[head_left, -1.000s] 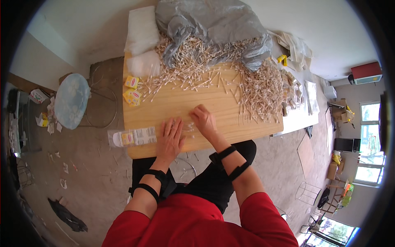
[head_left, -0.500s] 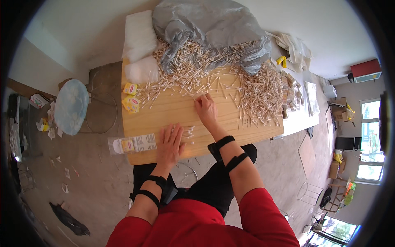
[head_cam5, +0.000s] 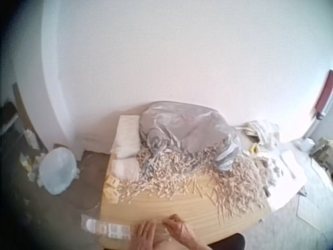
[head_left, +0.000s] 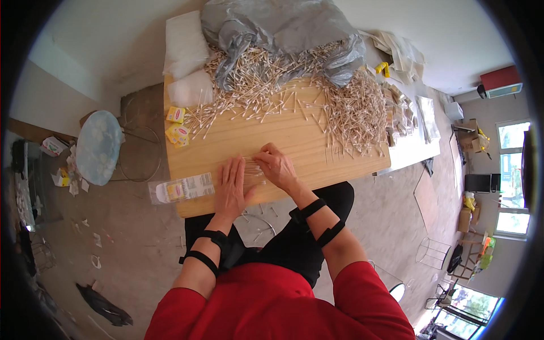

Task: The person is counting and packaging cotton swab sticks into small plastic bags.

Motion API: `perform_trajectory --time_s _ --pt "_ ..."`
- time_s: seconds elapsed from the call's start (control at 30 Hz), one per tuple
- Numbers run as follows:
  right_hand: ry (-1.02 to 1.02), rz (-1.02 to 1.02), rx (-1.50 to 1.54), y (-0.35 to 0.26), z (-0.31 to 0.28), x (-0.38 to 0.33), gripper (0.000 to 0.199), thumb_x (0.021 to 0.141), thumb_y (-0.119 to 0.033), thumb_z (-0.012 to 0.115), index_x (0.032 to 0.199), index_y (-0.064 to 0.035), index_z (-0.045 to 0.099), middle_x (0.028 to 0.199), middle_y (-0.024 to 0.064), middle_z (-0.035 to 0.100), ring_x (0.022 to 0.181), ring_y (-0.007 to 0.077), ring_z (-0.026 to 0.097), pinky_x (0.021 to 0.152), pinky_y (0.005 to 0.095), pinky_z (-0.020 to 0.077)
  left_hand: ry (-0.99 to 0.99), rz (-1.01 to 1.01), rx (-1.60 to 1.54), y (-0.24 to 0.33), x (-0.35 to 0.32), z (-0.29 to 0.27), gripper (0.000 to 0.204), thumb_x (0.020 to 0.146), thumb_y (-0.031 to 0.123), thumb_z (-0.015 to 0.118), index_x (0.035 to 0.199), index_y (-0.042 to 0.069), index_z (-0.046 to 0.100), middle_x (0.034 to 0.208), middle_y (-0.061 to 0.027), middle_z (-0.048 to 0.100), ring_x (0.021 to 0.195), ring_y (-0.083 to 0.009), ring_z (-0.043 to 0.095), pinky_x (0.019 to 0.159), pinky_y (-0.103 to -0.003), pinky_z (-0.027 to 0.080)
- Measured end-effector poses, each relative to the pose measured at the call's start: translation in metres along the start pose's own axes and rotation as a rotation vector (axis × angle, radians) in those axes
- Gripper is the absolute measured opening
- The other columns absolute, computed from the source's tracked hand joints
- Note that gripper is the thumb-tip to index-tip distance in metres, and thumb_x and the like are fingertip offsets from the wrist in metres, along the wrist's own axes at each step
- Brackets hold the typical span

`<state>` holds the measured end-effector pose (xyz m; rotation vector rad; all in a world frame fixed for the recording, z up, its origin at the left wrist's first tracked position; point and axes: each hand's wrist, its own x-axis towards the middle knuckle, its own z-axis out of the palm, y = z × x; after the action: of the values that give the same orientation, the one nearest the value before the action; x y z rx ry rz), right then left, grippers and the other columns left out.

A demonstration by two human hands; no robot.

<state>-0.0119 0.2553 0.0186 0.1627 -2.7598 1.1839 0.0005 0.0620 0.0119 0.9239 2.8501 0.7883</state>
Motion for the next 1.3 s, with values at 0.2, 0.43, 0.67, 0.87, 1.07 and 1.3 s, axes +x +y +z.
perform_trajectory --time_s 0.2,0.43,0.67,0.87,1.07,1.3 --pt "0.447 0.210 0.113 -0.008 0.002 -0.037 0.026 0.088 -0.002 0.058 0.114 0.0006 0.062 0.118 0.0166 0.061 0.103 0.0349 0.062 0.088 0.0394 0.0504 0.087 -0.015 -0.229 -0.006 0.003 -0.005 0.097 0.078 0.023 0.076 0.152 0.001 0.017 0.155 -0.0179 0.027 0.143 -0.0374 0.026 0.118 -0.051 0.018" --pt "0.488 0.229 0.233 -0.029 0.043 -0.034 0.035 0.093 0.004 0.048 0.128 0.0022 0.052 0.135 0.0218 0.052 0.122 0.0383 0.052 0.101 0.0400 0.0434 0.093 0.042 -0.226 -0.010 0.024 -0.002 0.096 0.072 0.016 0.081 0.149 0.001 0.025 0.140 -0.0187 0.045 0.134 -0.0380 0.036 0.112 -0.048 0.030" --pt "0.516 0.230 0.227 -0.019 0.041 -0.035 0.037 0.090 0.006 0.051 0.126 0.0009 0.054 0.129 0.0192 0.056 0.118 0.0386 0.055 0.099 0.0397 0.0453 0.133 0.083 -0.275 -0.019 0.016 -0.002 0.087 0.075 0.015 0.078 0.146 0.001 0.030 0.135 -0.0176 0.050 0.128 -0.0369 0.044 0.108 -0.045 0.036" --pt "0.304 0.088 -0.013 0.007 0.017 -0.013 0.023 0.082 0.002 0.060 0.105 -0.0015 0.063 0.102 0.0151 0.060 0.094 0.0356 0.060 0.082 0.0400 0.0509 0.128 0.104 -0.097 -0.017 0.013 -0.005 0.070 0.087 0.020 0.066 0.145 0.000 0.033 0.142 -0.0178 0.043 0.131 -0.0363 0.040 0.110 -0.046 0.034" --pt "-0.002 0.001 -0.113 0.012 0.005 0.003 0.009 0.084 -0.005 0.061 0.093 -0.0021 0.060 0.093 0.0145 0.056 0.092 0.0353 0.058 0.075 0.0425 0.0507 0.103 0.047 -0.094 -0.016 0.013 0.000 0.067 0.089 0.020 0.064 0.145 0.000 0.033 0.142 -0.0178 0.043 0.132 -0.0369 0.039 0.111 -0.046 0.033" --pt "-0.071 -0.001 -0.330 0.014 -0.001 -0.004 0.010 0.084 -0.005 0.060 0.094 -0.0024 0.058 0.095 0.0153 0.055 0.094 0.0341 0.058 0.073 0.0404 0.0519 0.143 0.039 -0.190 -0.012 0.016 0.008 0.067 0.090 0.024 0.062 0.145 0.000 0.032 0.139 -0.0206 0.046 0.132 -0.0386 0.040 0.112 -0.047 0.031"
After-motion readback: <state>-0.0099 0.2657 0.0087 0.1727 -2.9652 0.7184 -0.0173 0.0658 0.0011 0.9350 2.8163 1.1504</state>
